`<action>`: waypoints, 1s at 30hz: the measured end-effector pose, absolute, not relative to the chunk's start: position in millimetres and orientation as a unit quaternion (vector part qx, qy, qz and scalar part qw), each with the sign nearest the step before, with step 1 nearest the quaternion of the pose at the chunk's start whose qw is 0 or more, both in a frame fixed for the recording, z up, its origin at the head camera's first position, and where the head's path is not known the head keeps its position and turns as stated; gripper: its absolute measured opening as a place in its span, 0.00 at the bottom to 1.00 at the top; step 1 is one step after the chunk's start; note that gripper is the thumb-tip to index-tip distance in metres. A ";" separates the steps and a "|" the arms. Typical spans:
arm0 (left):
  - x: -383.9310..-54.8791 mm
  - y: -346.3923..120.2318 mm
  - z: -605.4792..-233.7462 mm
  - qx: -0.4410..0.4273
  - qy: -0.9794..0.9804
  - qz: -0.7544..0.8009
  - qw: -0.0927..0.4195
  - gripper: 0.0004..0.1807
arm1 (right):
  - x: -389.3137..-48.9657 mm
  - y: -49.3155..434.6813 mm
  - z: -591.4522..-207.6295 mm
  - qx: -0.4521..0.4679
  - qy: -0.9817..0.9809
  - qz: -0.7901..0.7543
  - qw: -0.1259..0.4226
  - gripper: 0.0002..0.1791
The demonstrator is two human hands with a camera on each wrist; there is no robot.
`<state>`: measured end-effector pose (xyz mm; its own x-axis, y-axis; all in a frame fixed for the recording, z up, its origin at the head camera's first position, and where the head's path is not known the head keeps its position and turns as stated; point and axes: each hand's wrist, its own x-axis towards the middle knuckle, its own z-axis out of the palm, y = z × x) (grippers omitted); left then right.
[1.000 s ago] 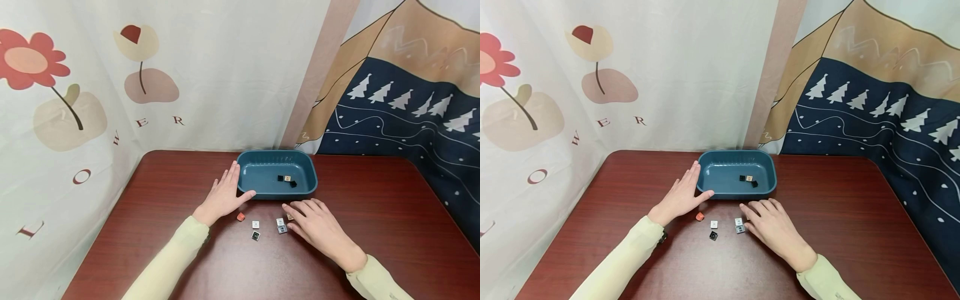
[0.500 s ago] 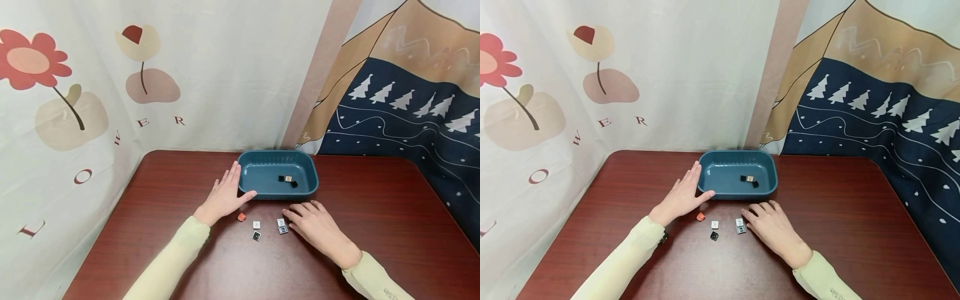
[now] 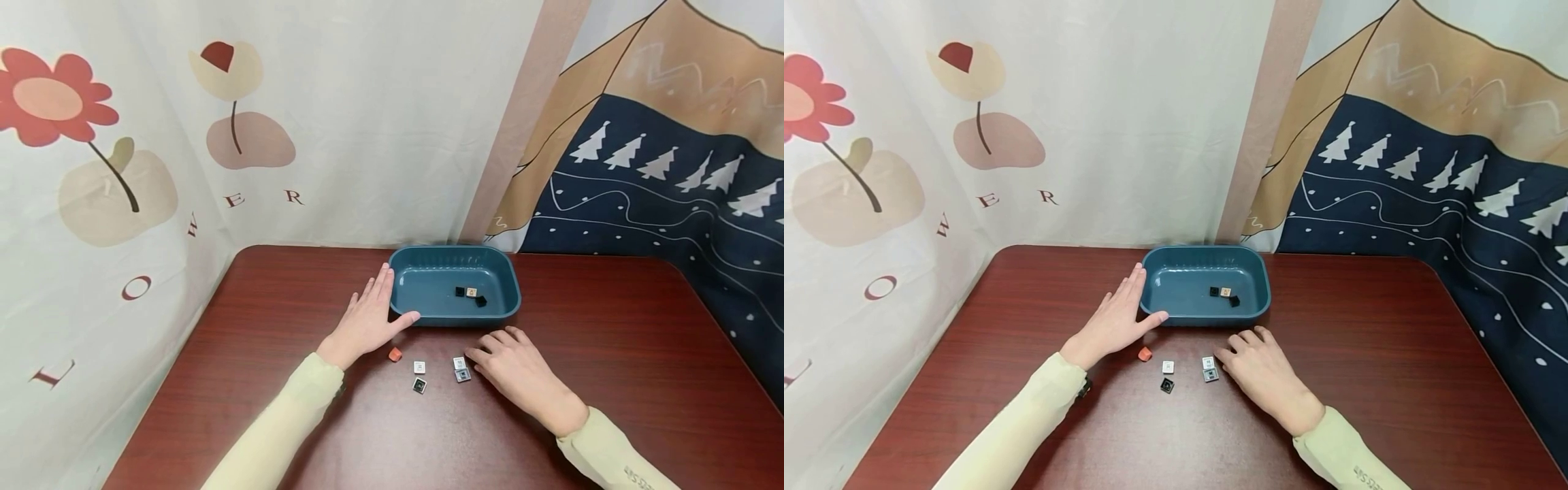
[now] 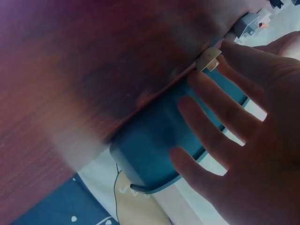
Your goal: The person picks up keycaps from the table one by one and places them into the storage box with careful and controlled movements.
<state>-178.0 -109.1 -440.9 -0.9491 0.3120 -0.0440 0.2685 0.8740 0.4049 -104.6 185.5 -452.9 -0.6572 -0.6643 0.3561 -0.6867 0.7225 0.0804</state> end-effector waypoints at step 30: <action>-177.6 -108.3 -440.9 0.149 0.965 0.208 0.051 0.58 | -101.1 197.9 -441.4 0.389 -0.893 0.074 0.215 0.11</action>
<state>-177.6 -108.3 -440.9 -0.9505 0.3086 -0.0363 0.2662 0.8688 0.4176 -101.1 197.9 -441.4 -0.6043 -0.6628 0.4422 -0.7267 0.6860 0.0350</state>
